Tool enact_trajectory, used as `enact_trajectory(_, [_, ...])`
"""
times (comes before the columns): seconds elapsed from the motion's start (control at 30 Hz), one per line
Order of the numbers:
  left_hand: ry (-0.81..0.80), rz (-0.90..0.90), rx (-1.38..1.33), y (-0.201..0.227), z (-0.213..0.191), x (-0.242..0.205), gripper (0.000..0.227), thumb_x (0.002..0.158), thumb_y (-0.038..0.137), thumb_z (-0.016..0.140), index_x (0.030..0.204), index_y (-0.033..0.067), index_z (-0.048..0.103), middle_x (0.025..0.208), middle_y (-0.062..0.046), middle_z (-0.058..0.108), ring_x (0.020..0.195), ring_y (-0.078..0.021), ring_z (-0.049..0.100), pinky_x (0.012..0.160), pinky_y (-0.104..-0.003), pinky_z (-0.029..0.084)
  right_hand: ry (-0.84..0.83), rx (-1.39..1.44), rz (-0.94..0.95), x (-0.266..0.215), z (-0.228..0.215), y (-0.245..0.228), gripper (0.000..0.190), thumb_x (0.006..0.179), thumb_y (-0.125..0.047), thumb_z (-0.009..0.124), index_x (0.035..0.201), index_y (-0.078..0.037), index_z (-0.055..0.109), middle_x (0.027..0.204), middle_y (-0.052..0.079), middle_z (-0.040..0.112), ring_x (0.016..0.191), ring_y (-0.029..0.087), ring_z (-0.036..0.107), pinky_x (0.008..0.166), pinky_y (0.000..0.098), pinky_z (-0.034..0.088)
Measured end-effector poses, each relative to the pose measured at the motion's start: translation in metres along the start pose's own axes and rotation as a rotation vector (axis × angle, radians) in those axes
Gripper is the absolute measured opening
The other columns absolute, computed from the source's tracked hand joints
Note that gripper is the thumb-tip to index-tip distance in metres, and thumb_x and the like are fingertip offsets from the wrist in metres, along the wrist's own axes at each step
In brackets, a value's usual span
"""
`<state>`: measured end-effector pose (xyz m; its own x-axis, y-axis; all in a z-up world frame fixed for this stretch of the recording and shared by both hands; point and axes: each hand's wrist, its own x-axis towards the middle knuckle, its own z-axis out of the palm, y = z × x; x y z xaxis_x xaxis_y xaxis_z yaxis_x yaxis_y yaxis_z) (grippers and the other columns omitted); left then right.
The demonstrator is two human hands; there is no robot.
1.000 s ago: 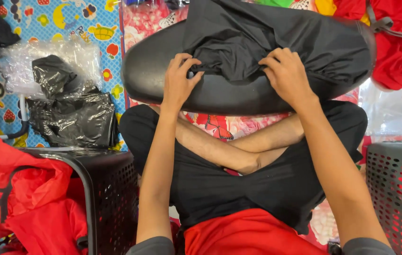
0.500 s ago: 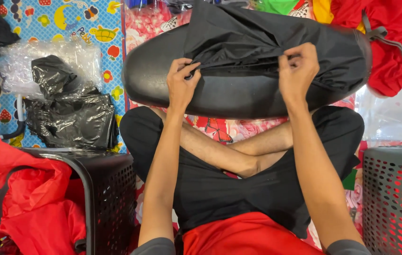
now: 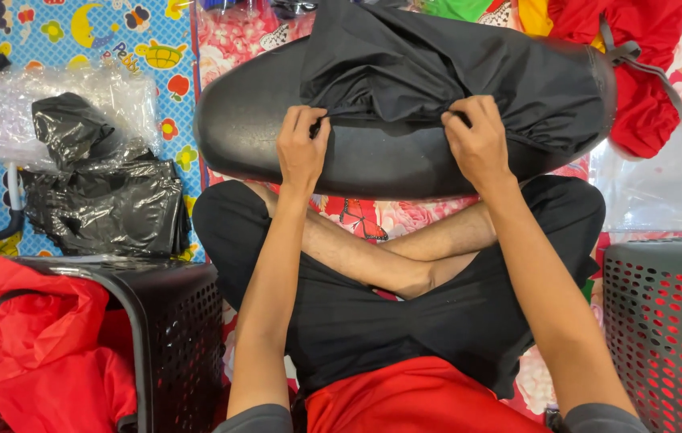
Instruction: Cleaning a motorcycle seat cover with a sponge and then fitting it onto a seat base.
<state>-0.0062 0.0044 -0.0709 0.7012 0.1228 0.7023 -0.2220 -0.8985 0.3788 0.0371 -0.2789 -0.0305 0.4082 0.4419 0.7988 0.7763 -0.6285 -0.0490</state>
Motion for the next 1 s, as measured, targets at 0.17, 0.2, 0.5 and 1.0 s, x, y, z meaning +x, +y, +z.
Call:
enact_trajectory(0.17, [-0.040,-0.111,-0.140,-0.007,0.004,-0.004,0.024,0.082,-0.003,0.078,0.090,0.0149,0.064,0.087,0.005,0.056,0.079,-0.0146,0.068,0.062,-0.023,0.059,-0.095,0.013,-0.111,-0.015,0.004,0.009,0.011,0.098,0.007,0.075,0.095,-0.002,0.069,0.096,0.012,0.062,0.089,0.027,0.063,0.081,0.0333,0.055])
enact_trajectory(0.2, [-0.048,-0.114,-0.142,-0.005,0.002,-0.003,0.024,0.082,-0.003,0.078,0.090,0.0149,0.064,0.087,0.005,0.056,0.079,-0.0146,0.068,0.062,-0.023,0.059,-0.102,0.014,-0.105,-0.016,0.004,0.010,0.011,0.098,0.007,0.075,0.095,-0.002,0.069,0.096,0.012,0.062,0.089,0.027,0.063,0.081,0.0333,0.055])
enact_trajectory(0.5, [-0.055,-0.154,-0.240,-0.007,0.000,0.002,0.023,0.082,-0.008,0.075,0.092,0.0119,0.070,0.084,0.000,0.063,0.076,-0.0185,0.070,0.064,-0.025,0.060,-0.136,0.063,0.003,-0.023,0.005,0.014,0.017,0.097,0.013,0.069,0.102,-0.003,0.073,0.100,0.009,0.063,0.087,0.026,0.061,0.075,0.0341,0.050])
enact_trajectory(1.0, [-0.130,-0.070,-0.264,-0.007,-0.013,0.009,0.013,0.087,0.001,0.083,0.096,0.0092,0.077,0.086,-0.002,0.066,0.078,-0.0203,0.073,0.068,-0.027,0.064,0.060,-0.093,-0.110,-0.012,0.015,0.019,0.016,0.094,0.011,0.066,0.093,-0.005,0.071,0.096,0.008,0.058,0.078,0.022,0.053,0.067,0.0321,0.047])
